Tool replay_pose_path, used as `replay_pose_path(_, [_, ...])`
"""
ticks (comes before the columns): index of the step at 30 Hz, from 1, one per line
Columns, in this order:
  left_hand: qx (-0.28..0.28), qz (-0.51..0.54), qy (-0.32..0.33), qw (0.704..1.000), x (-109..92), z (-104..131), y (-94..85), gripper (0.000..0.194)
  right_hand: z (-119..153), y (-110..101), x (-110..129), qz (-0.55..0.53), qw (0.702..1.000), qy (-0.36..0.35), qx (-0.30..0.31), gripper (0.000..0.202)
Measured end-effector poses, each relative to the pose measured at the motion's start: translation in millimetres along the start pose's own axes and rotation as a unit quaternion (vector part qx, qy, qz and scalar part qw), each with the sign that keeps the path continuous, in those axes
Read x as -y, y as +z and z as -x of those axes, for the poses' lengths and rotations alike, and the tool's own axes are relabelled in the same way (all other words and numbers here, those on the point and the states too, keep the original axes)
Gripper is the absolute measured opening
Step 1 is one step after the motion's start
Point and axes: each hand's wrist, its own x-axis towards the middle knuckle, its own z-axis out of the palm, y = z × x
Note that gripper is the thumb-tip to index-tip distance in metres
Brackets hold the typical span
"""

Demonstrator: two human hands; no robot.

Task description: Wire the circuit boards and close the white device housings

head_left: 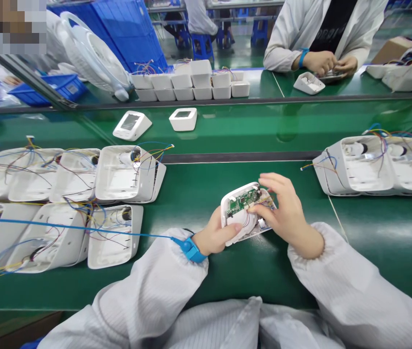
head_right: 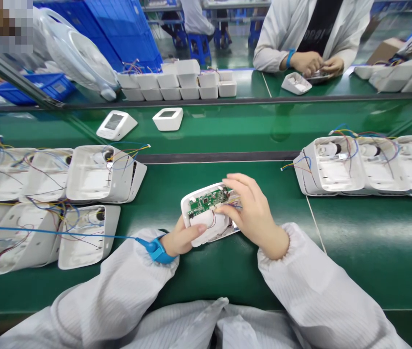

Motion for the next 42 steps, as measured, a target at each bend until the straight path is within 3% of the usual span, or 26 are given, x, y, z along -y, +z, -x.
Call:
replay_pose_path(4, [0.012, 0.007, -0.011, 1.000, -1.5, 1.3, 2.4, 0.065, -1.0, -2.5, -6.2, -0.028, 0.997, -0.023, 0.061, 0.048])
replay_pose_path(16, [0.024, 0.010, -0.015, 1.000, -2.9, -0.4, 1.7, 0.059, 1.0, -2.4, 0.3, -0.004, 1.000, -0.012, 0.019, 0.036])
replay_pose_path(22, [0.029, -0.017, -0.011, 0.999, -5.0, -3.6, -3.5, 0.059, -3.3, -4.5, 1.7, -0.061, 0.994, 0.082, 0.046, 0.045])
replay_pose_path(25, [0.067, -0.079, 0.058, 0.993, -10.3, -9.1, -11.5, 0.069, -6.2, -7.0, 2.6, -0.091, 0.988, 0.108, 0.060, 0.033])
replay_pose_path(27, [0.042, -0.134, 0.120, 0.983, -16.1, -13.8, -17.5, 0.077, -6.1, -8.4, 2.3, -0.112, 0.989, 0.083, 0.040, 0.017])
replay_pose_path(29, [-0.041, -0.185, 0.158, 0.969, -21.2, -18.1, -22.2, 0.076, -4.4, -8.2, 1.5, -0.111, 0.993, 0.030, 0.006, 0.005])
replay_pose_path(31, [-0.095, -0.242, 0.162, 0.952, -23.5, -20.9, -24.3, 0.069, -2.0, -6.0, 1.3, -0.061, 0.997, -0.040, 0.015, 0.013])
replay_pose_path(33, [-0.062, -0.317, 0.147, 0.935, -22.2, -21.9, -22.4, 0.064, -0.2, -2.6, 2.7, 0.013, 0.992, -0.103, 0.065, 0.020])
replay_pose_path(35, [-0.005, -0.391, 0.126, 0.912, -18.8, -21.1, -16.9, 0.079, 0.0, -0.2, 5.5, 0.057, 0.979, -0.159, 0.111, 0.021])
replay_pose_path(37, [0.011, -0.442, 0.111, 0.890, -15.0, -19.5, -10.4, 0.096, -1.8, -0.8, 7.4, 0.061, 0.970, -0.193, 0.132, 0.022])
replay_pose_path(40, [0.008, -0.452, 0.128, 0.883, -10.9, -17.1, -5.9, 0.084, -7.2, -8.0, 2.7, 0.035, 0.980, -0.159, 0.110, 0.018])
replay_pose_path(42, [0.022, -0.415, 0.155, 0.896, -8.7, -16.4, -7.8, 0.077, -10.4, -13.7, -5.9, -0.012, 0.994, -0.084, 0.064, 0.038])
